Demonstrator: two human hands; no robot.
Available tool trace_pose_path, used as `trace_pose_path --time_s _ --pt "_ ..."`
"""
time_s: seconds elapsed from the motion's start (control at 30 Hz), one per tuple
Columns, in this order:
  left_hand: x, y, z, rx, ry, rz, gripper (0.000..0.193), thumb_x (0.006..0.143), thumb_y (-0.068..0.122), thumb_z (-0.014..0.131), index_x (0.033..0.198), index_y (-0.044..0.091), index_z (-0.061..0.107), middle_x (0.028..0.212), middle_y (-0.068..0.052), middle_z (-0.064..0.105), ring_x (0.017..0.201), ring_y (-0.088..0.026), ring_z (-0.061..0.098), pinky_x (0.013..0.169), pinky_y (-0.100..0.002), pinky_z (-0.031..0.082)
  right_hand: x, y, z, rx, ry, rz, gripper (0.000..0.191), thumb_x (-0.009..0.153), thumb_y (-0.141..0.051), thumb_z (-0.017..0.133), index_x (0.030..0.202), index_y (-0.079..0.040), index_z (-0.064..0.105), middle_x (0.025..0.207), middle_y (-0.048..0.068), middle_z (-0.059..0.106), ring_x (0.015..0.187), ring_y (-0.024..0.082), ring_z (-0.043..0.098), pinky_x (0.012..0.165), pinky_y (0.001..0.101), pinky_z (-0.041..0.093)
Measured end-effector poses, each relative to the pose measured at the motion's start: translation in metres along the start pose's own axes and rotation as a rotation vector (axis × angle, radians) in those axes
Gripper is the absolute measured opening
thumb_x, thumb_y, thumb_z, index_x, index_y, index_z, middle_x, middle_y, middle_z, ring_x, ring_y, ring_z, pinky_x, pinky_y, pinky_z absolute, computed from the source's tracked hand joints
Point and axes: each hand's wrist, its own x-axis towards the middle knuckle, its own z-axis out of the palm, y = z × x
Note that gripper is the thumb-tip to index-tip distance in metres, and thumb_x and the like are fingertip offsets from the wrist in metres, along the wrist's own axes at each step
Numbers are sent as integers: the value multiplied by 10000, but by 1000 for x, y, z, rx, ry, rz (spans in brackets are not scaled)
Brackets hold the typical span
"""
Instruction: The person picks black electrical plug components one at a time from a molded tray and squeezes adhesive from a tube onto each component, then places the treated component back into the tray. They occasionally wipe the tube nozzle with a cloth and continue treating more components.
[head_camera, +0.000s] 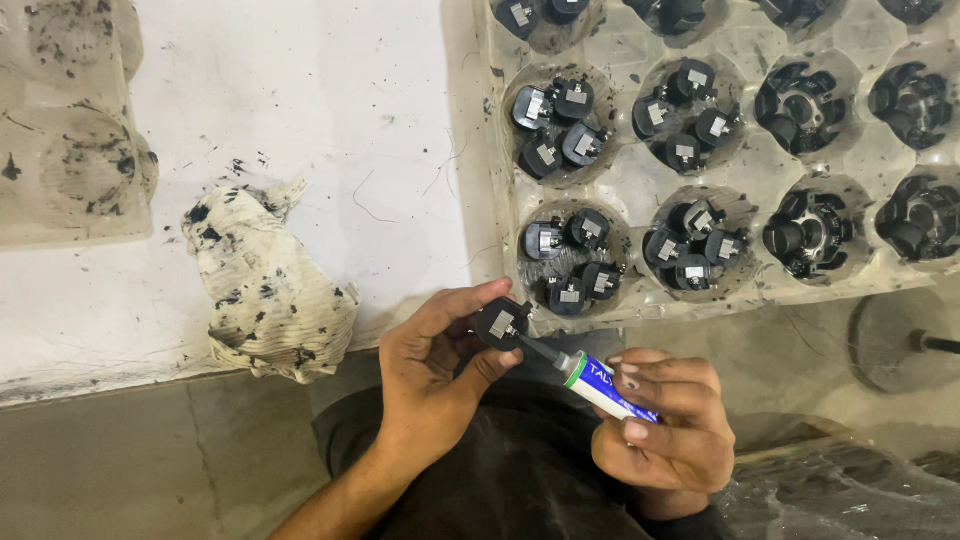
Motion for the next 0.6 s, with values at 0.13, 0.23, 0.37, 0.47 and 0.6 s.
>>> trace_pose_path --time_s 0.13,0.23,0.37,0.47,0.6 --pt "-2 -12 2 -150 28 -58 541 870 -172 735 1385 -53 621 1239 -118 690 1083 -146 673 968 -279 573 2 2 -1 8 -10 -11 364 759 81 681 1029 -148 593 1000 90 631 962 230 646 831 481 693" --pt "-6 -20 6 -262 45 -160 532 905 -118 752 1418 -62 623 1178 -146 713 1032 -161 674 932 -297 574 5 0 0 4 -31 19 358 784 79 696 1035 -148 581 1012 96 627 990 237 655 851 472 689" --pt "-9 -25 12 -433 42 -164 492 928 -27 743 1399 -60 603 1284 -151 696 1118 -167 677 990 -304 565 8 -2 10 3 52 43 343 849 13 732 1058 -138 507 1026 106 635 989 236 668 851 451 680" --pt "-12 -24 12 -440 -2 -130 478 948 22 750 1394 -54 593 1335 -126 667 1154 -168 670 986 -341 591 10 4 20 -6 243 -31 334 872 -41 720 1072 -123 465 1003 110 645 931 228 683 828 441 681" --pt "-15 -20 7 -424 -78 -148 439 977 58 741 1371 -59 588 1409 -128 645 1107 -183 680 961 -361 609 4 3 21 8 288 22 339 955 -52 721 1139 -151 453 1067 92 637 948 215 693 855 410 690"
